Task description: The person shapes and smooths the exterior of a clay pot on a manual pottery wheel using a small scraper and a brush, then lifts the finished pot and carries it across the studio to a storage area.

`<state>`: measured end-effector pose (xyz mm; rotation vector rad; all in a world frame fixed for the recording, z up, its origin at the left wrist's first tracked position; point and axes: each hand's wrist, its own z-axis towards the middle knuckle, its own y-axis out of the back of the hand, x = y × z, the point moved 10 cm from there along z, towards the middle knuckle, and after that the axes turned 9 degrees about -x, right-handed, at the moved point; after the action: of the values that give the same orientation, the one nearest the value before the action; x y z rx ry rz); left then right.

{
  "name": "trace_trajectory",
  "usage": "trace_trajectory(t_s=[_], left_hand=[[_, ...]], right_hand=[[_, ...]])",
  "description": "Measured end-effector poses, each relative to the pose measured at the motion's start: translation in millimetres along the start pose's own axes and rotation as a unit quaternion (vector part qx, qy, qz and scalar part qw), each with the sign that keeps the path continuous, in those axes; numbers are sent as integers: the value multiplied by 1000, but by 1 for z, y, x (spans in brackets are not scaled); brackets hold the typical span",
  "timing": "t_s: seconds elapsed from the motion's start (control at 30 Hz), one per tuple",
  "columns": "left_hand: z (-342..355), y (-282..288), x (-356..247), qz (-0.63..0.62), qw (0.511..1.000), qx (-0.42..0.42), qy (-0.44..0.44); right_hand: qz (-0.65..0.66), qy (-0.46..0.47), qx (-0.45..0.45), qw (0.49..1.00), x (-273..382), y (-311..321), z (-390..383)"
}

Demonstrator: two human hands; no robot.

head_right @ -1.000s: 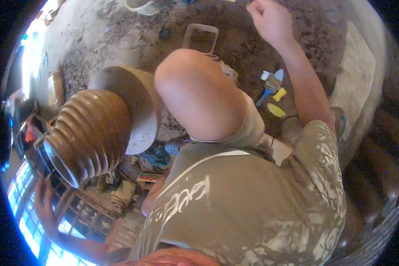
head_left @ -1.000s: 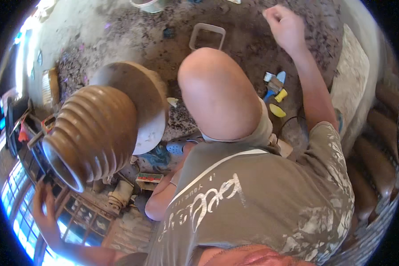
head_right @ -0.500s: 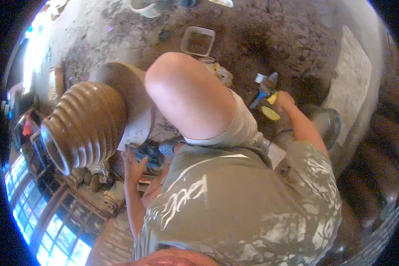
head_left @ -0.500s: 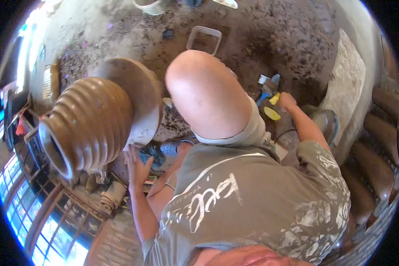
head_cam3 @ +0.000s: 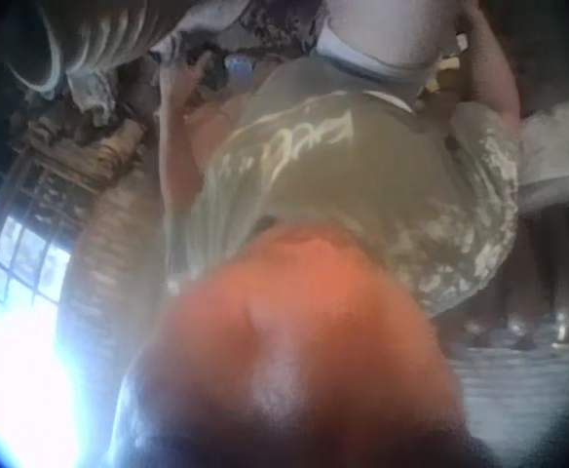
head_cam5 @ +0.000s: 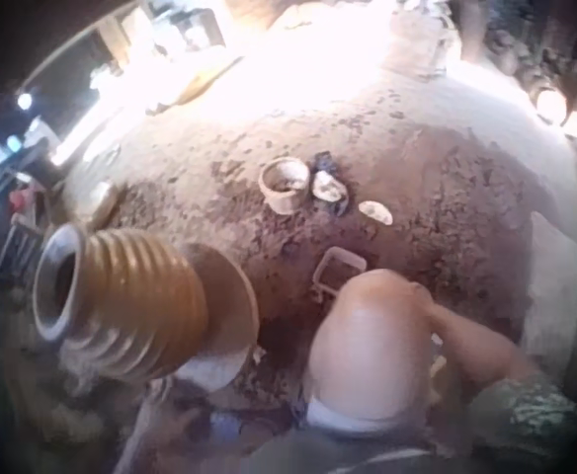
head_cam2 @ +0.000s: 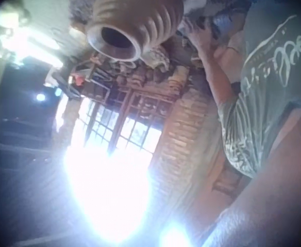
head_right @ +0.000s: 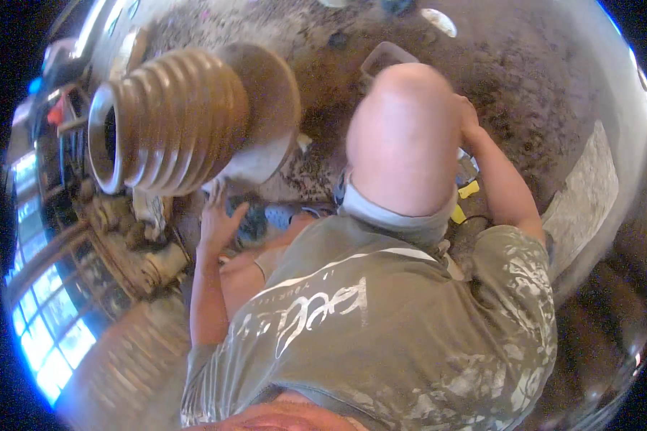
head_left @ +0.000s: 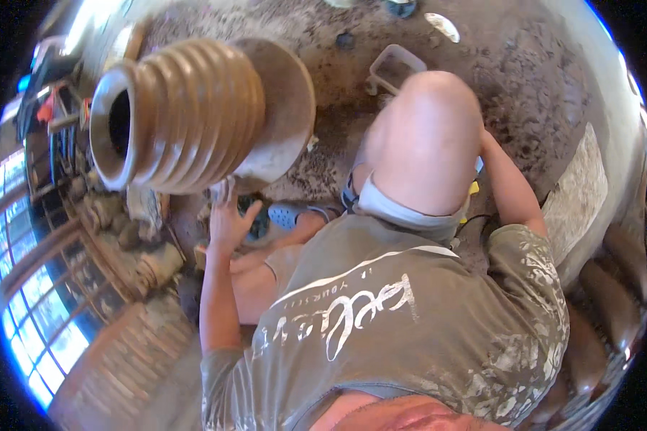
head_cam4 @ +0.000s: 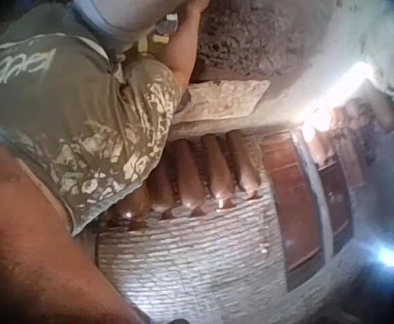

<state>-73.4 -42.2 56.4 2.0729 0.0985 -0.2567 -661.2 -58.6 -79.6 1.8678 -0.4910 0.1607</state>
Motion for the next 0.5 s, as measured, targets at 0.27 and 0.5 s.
trace_trajectory(t_s=[0.27, 0.5], left_hand=[[-7, -10, -31, 69, 996, -63, -16], [-15, -14, -78, 67, 995, -41, -60]], right_hand=[[-122, 47, 256, 958, -26, -120, -64], [-74, 59, 268, 959, -30, -123, -46]])
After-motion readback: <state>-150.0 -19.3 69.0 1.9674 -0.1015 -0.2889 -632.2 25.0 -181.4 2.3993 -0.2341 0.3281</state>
